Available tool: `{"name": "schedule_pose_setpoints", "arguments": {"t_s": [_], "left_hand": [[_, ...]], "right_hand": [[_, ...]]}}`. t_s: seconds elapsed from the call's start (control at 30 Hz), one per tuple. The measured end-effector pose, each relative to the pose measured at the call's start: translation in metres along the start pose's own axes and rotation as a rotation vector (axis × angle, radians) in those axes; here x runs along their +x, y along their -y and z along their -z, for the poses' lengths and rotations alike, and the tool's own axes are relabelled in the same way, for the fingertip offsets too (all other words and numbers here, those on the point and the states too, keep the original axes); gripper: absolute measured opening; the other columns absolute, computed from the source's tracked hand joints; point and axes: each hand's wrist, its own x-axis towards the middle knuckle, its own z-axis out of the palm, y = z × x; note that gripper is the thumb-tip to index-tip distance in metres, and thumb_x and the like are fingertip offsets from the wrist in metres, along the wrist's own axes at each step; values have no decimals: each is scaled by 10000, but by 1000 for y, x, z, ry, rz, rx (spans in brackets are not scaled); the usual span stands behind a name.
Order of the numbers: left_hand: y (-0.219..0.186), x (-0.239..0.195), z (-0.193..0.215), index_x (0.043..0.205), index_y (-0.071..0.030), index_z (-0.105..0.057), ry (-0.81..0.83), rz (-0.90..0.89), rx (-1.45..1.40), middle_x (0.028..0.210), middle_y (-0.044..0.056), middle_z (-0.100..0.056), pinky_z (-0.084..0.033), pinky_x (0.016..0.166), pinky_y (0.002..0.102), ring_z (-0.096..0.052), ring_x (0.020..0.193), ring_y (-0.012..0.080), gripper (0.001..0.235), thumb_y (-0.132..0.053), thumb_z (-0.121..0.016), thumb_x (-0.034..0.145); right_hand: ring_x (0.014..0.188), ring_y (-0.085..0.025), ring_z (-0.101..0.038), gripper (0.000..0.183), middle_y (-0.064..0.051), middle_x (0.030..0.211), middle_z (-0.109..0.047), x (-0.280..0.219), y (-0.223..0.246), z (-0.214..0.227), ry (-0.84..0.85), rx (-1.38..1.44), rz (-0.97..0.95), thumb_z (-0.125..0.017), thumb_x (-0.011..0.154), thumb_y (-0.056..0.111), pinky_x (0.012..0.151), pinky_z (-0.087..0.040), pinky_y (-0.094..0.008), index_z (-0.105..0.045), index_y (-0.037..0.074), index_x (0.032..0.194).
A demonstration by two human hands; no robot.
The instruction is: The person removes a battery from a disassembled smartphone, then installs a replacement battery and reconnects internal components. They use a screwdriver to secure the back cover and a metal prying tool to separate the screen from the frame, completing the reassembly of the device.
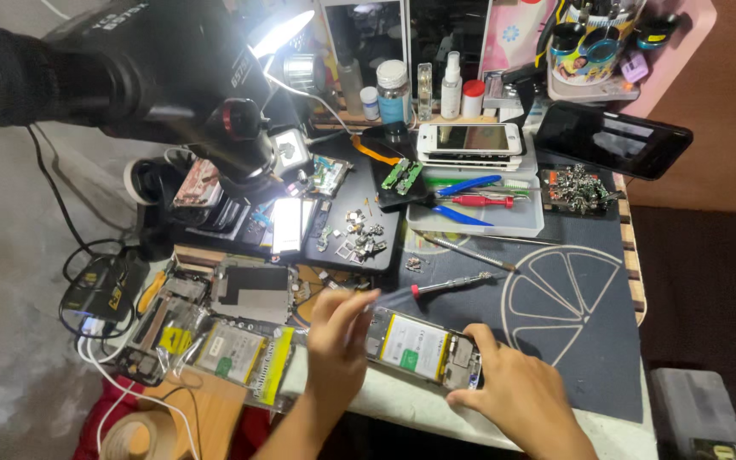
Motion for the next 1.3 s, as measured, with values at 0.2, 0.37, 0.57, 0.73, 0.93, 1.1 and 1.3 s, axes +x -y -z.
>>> {"name": "schedule_pose_setpoints", "arguments": {"t_s": [0.2, 0.37, 0.57, 0.73, 0.93, 1.1, 1.3], "left_hand": [[-9, 63, -66, 1013, -163, -747, 269, -157, 282, 950, 28, -662, -438, 790, 430, -619, 925, 277, 235, -35, -702, 822], [-14, 91, -116, 1059, -146, -748, 427, -374, 344, 995, 49, -652, -428, 847, 433, -594, 991, 291, 275, -74, -657, 809], [-21, 97, -146, 1007, -142, -737, 556, -503, 460, 1010, 30, -664, -433, 922, 431, -602, 1054, 274, 187, -119, -629, 856], [-12, 97, -121, 1031, -134, -741, 430, -509, 384, 1016, 47, -657, -439, 890, 424, -605, 1034, 278, 252, -87, -643, 803], [2, 84, -61, 978, -156, -752, 433, -288, 378, 949, 14, -682, -446, 807, 404, -616, 932, 254, 100, -128, -717, 889], [-7, 64, -46, 916, -130, -739, 392, -398, 438, 916, 41, -663, -440, 810, 414, -603, 932, 275, 135, -219, -764, 816], [-20, 59, -57, 808, -109, -715, 447, -422, 622, 856, 56, -647, -444, 829, 416, -613, 919, 267, 100, -195, -746, 850]], "right_hand": [[939, -345, -721, 1006, -115, 994, -741, 8, -10, -8, -56, -28, 50, -908, 630, 542, 793, -568, -463, -406, 225, 1442], [944, -334, -727, 931, -119, 945, -749, 7, -13, -5, -48, 61, 73, -904, 621, 495, 788, -569, -457, -456, 237, 1395], [964, -338, -724, 977, -139, 944, -749, 6, -11, 0, -5, 42, 40, -895, 648, 530, 815, -564, -454, -414, 247, 1450], [941, -339, -727, 952, -118, 970, -746, 6, -12, -2, -58, 80, 84, -901, 609, 519, 792, -569, -461, -450, 256, 1405], [923, -333, -735, 924, -99, 925, -754, 9, -12, -3, -28, 22, 65, -893, 619, 536, 798, -569, -462, -451, 267, 1384], [917, -332, -741, 905, -96, 907, -760, 9, -9, -3, -6, 27, 27, -888, 619, 538, 795, -564, -461, -454, 285, 1372], [919, -334, -731, 970, -98, 903, -745, 10, -10, -1, -13, 48, 25, -916, 557, 533, 788, -560, -460, -451, 294, 1374]]}}
